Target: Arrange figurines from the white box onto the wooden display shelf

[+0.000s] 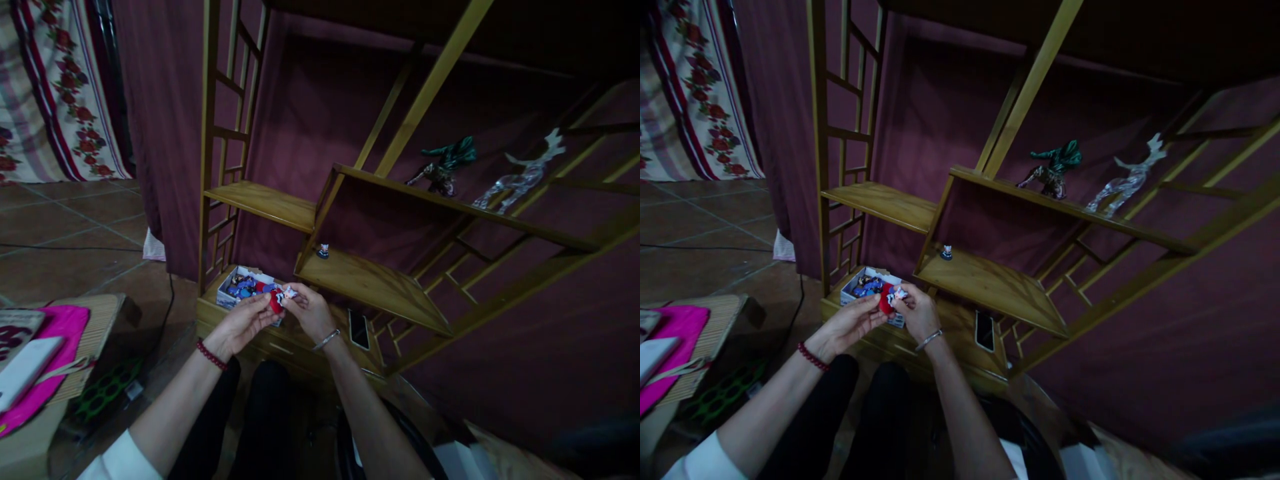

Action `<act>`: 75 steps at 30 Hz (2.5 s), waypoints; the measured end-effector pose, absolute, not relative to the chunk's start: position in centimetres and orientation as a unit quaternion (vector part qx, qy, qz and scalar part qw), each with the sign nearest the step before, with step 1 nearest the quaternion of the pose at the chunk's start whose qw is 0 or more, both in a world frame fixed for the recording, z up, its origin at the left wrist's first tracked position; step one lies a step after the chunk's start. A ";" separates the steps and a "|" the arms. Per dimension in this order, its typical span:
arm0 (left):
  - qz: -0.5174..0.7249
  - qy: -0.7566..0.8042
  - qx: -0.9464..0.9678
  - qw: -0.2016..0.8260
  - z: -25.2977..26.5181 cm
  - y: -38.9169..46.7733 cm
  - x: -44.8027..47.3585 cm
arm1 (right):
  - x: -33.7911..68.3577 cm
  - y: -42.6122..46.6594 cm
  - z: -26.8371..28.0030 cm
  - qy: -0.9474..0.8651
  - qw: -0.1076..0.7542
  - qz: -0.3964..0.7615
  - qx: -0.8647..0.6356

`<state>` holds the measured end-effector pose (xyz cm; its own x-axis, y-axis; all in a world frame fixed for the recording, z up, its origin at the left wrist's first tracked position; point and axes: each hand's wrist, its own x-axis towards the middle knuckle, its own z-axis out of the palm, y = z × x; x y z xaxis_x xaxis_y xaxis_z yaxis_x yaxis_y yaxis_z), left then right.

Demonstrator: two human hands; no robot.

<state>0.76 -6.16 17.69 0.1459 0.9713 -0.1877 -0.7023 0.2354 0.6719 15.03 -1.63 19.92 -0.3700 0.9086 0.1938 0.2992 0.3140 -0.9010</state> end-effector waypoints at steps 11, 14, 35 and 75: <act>0.584 0.299 0.220 0.722 17.3 -6.1 0.2 | 14.4 -1.5 19.6 -0.721 0.378 0.405 -0.416; 0.583 0.296 0.222 0.723 17.2 -6.0 0.2 | 14.3 -1.6 19.7 -0.721 0.379 0.408 -0.412; 0.577 0.299 0.222 0.727 17.4 -6.0 0.7 | 15.0 -1.9 21.0 -0.741 0.363 0.394 -0.405; 0.593 0.279 0.153 0.739 19.3 -7.3 1.0 | 14.6 -2.5 21.4 -0.855 0.287 0.201 -0.381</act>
<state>1.01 -7.31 19.29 0.1398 0.9628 -0.2314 -0.7921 0.2490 0.5573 14.59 -2.51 21.36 -0.5441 0.7681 0.3375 0.5370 0.6279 -0.5633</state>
